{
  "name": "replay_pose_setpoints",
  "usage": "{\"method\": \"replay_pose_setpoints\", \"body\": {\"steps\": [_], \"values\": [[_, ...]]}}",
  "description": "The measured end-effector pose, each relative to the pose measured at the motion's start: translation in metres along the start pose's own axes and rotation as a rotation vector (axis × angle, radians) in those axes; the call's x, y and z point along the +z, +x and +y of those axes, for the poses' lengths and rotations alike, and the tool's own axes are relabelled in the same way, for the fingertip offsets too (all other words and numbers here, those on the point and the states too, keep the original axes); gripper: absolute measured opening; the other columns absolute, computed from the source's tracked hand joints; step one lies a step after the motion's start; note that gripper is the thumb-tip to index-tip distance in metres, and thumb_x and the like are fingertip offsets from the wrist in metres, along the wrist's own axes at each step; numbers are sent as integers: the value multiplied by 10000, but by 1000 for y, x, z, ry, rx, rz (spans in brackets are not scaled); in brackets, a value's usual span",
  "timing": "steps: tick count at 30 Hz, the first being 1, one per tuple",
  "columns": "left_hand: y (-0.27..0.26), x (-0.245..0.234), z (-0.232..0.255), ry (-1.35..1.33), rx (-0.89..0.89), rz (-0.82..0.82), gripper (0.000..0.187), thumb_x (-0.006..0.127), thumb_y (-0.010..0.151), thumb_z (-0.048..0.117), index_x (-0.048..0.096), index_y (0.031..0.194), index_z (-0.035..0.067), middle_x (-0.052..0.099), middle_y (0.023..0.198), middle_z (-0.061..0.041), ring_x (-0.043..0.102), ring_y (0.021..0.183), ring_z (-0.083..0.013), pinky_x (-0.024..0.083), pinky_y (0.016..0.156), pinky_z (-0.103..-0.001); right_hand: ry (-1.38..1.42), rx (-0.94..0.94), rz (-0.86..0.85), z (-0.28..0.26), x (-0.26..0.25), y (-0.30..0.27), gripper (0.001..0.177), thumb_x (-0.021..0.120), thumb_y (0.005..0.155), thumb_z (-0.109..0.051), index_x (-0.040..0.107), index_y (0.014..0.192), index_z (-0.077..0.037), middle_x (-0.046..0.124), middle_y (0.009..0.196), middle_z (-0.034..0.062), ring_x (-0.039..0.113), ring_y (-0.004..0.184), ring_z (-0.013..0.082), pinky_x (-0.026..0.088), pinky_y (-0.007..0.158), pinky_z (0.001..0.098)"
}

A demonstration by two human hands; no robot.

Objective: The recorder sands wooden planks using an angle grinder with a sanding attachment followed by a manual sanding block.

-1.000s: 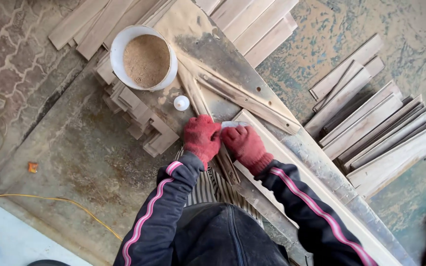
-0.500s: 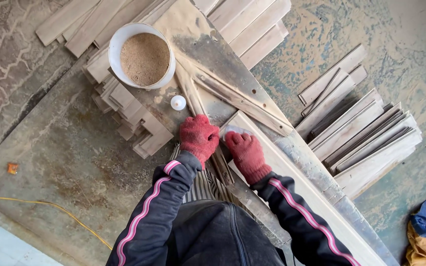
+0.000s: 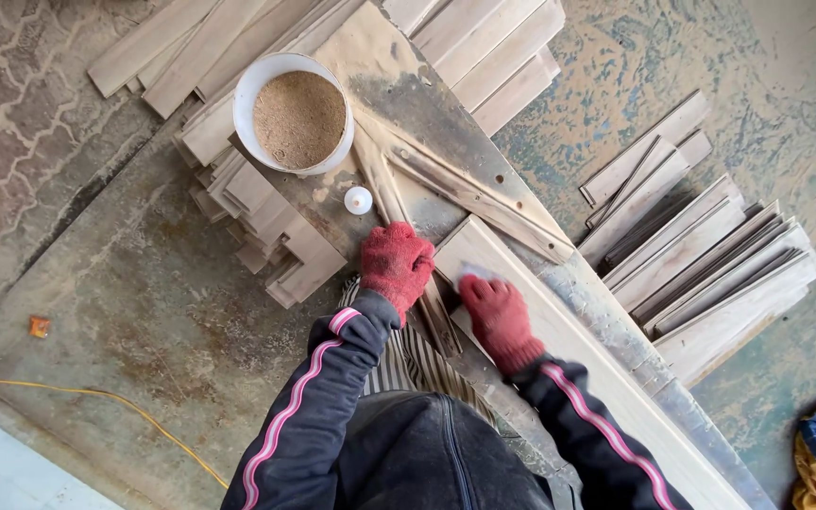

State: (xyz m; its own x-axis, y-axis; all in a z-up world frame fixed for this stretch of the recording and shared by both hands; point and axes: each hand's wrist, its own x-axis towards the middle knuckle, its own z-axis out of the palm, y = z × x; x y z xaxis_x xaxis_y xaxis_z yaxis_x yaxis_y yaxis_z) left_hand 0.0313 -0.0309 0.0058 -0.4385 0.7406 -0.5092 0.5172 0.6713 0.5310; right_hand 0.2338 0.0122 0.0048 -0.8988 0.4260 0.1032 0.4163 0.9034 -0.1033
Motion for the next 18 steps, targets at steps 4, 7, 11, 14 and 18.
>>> {"method": "replay_pose_setpoints", "body": {"steps": [4,7,11,14,18], "values": [[3,6,-13,133,209,-14,98,729,800,348,729,789,251,653,936,-69,676,961,-338,567,851,-447,-55,-7,-74,4,-1,-19,229,605,804,-74,641,1020,-141,568,782,38,646,667,282,551,568,413],[2,-3,1,144,116,-41,113,735,786,356,718,774,245,659,905,-58,693,950,-329,573,844,-421,-19,-8,16,-4,23,21,186,609,817,-99,641,995,-143,582,800,50,648,672,297,556,568,418],[3,-41,33,-172,-241,-146,144,727,746,283,751,826,167,760,939,-99,736,1009,-316,601,850,-386,36,100,-1,-16,8,46,189,621,811,-65,628,999,-86,573,763,129,615,658,362,558,539,461],[2,18,-43,-156,543,188,232,713,765,92,741,989,147,667,1041,-80,609,928,-343,517,827,-443,16,39,-3,-15,-25,1,192,587,867,-51,648,1034,-124,593,833,70,649,740,310,556,617,425],[5,24,-48,-186,558,196,218,712,770,82,740,979,133,662,1044,-75,613,930,-330,515,819,-436,-76,32,-98,-7,-7,-18,232,597,840,-88,636,1054,-168,573,792,19,657,713,260,554,619,400]]}}
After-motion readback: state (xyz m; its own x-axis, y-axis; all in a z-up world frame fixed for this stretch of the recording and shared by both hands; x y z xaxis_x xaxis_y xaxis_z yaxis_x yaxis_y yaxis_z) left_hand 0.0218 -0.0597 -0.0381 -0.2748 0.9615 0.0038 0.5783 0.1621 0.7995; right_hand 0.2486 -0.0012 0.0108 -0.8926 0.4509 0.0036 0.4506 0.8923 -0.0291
